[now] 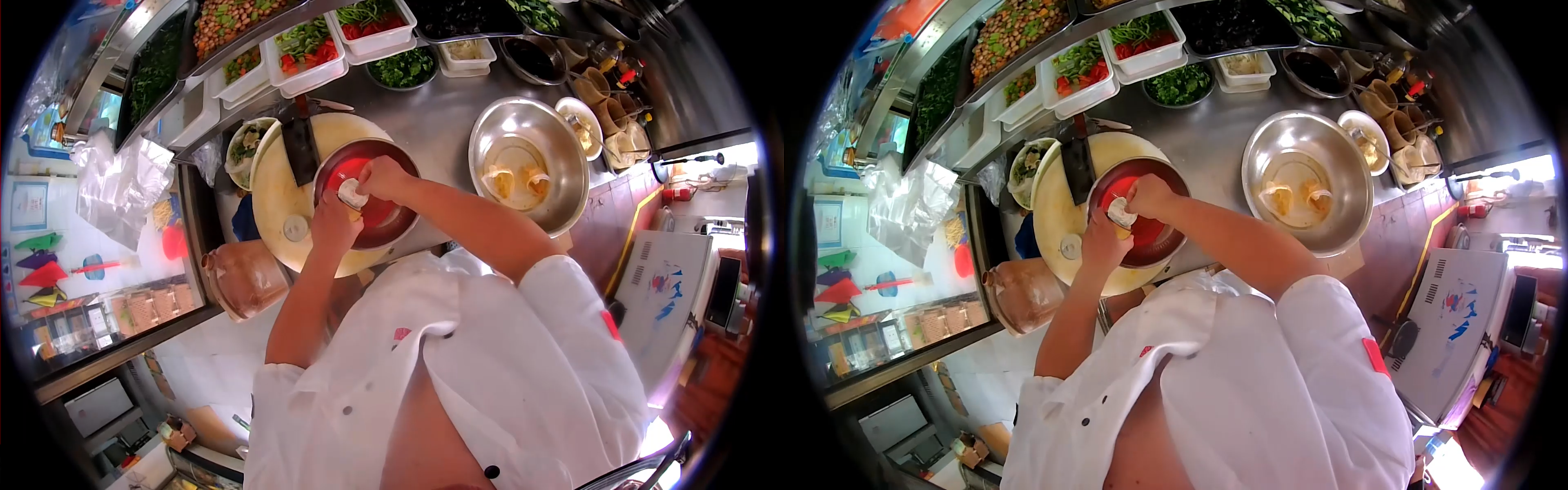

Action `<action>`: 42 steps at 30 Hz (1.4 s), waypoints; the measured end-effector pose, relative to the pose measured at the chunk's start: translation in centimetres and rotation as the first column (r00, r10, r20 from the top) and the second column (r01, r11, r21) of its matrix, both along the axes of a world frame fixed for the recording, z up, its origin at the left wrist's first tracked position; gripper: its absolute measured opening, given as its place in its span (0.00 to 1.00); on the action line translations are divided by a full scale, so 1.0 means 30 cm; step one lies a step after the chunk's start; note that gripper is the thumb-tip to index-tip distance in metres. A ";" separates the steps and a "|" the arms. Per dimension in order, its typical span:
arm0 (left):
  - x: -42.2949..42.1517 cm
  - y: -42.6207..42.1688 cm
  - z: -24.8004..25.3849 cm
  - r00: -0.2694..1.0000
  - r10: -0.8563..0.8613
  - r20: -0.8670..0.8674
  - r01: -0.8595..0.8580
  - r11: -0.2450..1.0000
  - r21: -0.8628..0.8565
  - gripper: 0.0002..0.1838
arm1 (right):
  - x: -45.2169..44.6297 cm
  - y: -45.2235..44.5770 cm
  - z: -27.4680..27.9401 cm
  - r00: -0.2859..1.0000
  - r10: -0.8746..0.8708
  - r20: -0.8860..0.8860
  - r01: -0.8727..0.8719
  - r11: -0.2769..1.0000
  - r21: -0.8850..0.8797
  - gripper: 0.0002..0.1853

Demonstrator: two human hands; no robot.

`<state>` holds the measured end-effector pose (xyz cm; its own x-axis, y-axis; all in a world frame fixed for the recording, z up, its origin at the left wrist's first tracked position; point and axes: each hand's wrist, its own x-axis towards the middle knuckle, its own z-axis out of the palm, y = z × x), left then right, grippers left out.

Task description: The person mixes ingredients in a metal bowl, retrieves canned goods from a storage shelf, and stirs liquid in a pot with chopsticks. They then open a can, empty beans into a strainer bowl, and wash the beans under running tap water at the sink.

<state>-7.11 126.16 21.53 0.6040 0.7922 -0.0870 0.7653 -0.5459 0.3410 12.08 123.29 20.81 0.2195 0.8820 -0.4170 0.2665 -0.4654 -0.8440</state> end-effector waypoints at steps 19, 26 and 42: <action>0.031 0.031 0.047 0.972 -0.151 0.182 0.138 0.987 0.081 0.35 | 0.116 -0.274 0.152 0.568 -0.516 -0.642 0.542 0.821 -0.180 0.16; 0.054 0.040 0.014 0.972 -0.229 0.053 0.224 0.970 0.090 0.34 | 0.157 -0.342 0.183 0.545 -0.539 -0.642 0.606 0.783 -0.143 0.18; 0.065 0.037 0.057 0.917 -0.269 0.294 0.192 0.945 0.264 0.31 | 0.236 -0.505 0.154 0.309 -0.634 -0.709 0.707 0.652 -0.276 0.08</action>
